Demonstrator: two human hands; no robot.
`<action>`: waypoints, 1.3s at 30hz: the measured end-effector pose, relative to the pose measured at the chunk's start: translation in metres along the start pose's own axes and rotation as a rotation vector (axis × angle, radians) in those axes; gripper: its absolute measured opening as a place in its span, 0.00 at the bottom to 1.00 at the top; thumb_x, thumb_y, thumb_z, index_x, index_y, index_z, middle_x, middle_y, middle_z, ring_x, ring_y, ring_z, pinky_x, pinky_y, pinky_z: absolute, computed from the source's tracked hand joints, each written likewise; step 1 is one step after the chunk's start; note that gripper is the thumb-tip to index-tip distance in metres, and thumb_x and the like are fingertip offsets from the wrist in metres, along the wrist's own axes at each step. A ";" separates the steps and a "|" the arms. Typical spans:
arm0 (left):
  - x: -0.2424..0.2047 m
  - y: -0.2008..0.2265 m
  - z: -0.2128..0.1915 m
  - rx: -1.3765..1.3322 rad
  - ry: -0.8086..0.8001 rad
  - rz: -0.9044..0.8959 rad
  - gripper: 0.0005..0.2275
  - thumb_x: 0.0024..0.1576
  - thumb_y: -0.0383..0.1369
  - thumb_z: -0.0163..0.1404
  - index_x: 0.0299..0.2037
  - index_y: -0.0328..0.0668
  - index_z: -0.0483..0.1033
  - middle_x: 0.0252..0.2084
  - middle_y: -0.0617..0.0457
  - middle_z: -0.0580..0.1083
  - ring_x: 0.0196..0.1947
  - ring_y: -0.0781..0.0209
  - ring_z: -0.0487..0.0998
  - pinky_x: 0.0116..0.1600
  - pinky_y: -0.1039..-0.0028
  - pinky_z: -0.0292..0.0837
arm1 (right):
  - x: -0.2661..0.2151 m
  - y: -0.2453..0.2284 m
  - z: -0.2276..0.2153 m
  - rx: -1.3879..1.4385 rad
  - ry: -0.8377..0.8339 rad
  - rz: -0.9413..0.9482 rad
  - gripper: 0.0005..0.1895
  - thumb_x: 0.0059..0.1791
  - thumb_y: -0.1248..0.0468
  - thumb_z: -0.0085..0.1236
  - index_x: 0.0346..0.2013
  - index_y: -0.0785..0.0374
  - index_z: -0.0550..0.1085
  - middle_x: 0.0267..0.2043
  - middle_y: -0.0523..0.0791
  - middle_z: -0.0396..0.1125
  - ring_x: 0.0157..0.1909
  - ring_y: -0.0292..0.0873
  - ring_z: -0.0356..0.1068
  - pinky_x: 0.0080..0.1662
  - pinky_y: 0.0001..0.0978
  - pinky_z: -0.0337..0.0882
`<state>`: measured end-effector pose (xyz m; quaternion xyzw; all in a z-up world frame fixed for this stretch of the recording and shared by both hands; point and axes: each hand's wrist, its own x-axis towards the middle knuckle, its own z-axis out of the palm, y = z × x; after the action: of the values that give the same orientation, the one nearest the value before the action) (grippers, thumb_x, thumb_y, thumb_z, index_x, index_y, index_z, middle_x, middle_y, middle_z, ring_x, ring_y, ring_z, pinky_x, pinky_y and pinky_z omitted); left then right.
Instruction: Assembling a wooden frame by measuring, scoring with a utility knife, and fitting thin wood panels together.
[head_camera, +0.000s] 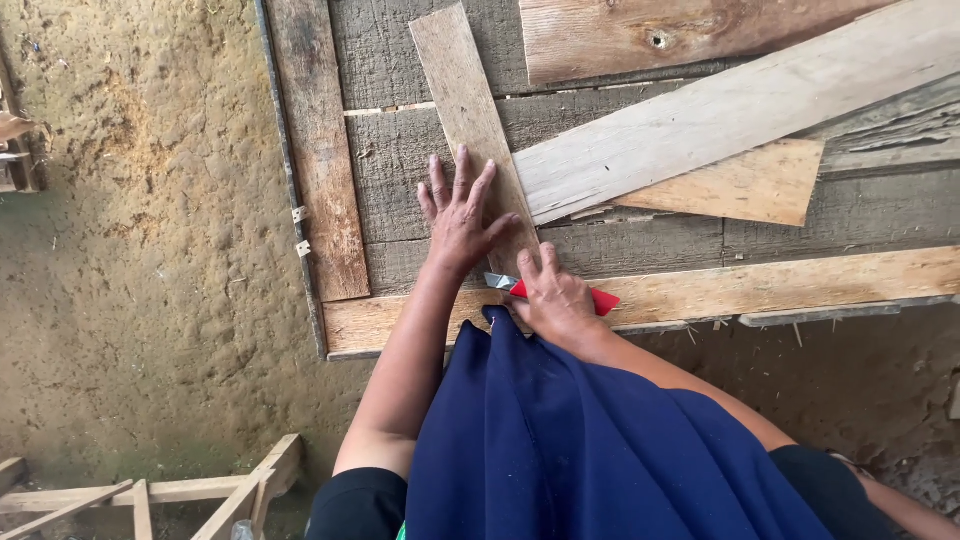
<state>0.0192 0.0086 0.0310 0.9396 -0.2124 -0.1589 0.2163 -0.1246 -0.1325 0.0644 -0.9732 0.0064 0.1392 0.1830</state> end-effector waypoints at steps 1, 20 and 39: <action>0.001 0.001 0.001 -0.004 0.005 -0.004 0.39 0.54 0.59 0.57 0.75 0.61 0.58 0.81 0.49 0.38 0.77 0.29 0.28 0.72 0.30 0.29 | 0.001 0.010 0.003 -0.006 -0.001 -0.005 0.40 0.41 0.49 0.68 0.59 0.62 0.61 0.57 0.59 0.56 0.35 0.66 0.76 0.36 0.60 0.79; 0.005 0.019 -0.005 0.184 -0.123 -0.059 0.53 0.45 0.60 0.64 0.78 0.54 0.46 0.80 0.47 0.36 0.76 0.27 0.28 0.68 0.23 0.26 | 0.076 0.053 -0.030 0.437 -0.114 0.303 0.16 0.57 0.57 0.47 0.56 0.62 0.64 0.36 0.52 0.69 0.31 0.52 0.74 0.31 0.42 0.74; 0.001 0.015 -0.005 0.208 -0.102 -0.029 0.52 0.46 0.63 0.61 0.78 0.55 0.48 0.81 0.49 0.39 0.77 0.29 0.33 0.67 0.21 0.37 | 0.111 0.056 -0.013 0.438 0.039 0.043 0.36 0.47 0.64 0.63 0.69 0.42 0.66 0.60 0.50 0.69 0.61 0.58 0.68 0.58 0.52 0.71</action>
<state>0.0170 -0.0025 0.0418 0.9506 -0.2250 -0.1869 0.1043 -0.0176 -0.1848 0.0254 -0.9124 0.0608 0.1197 0.3868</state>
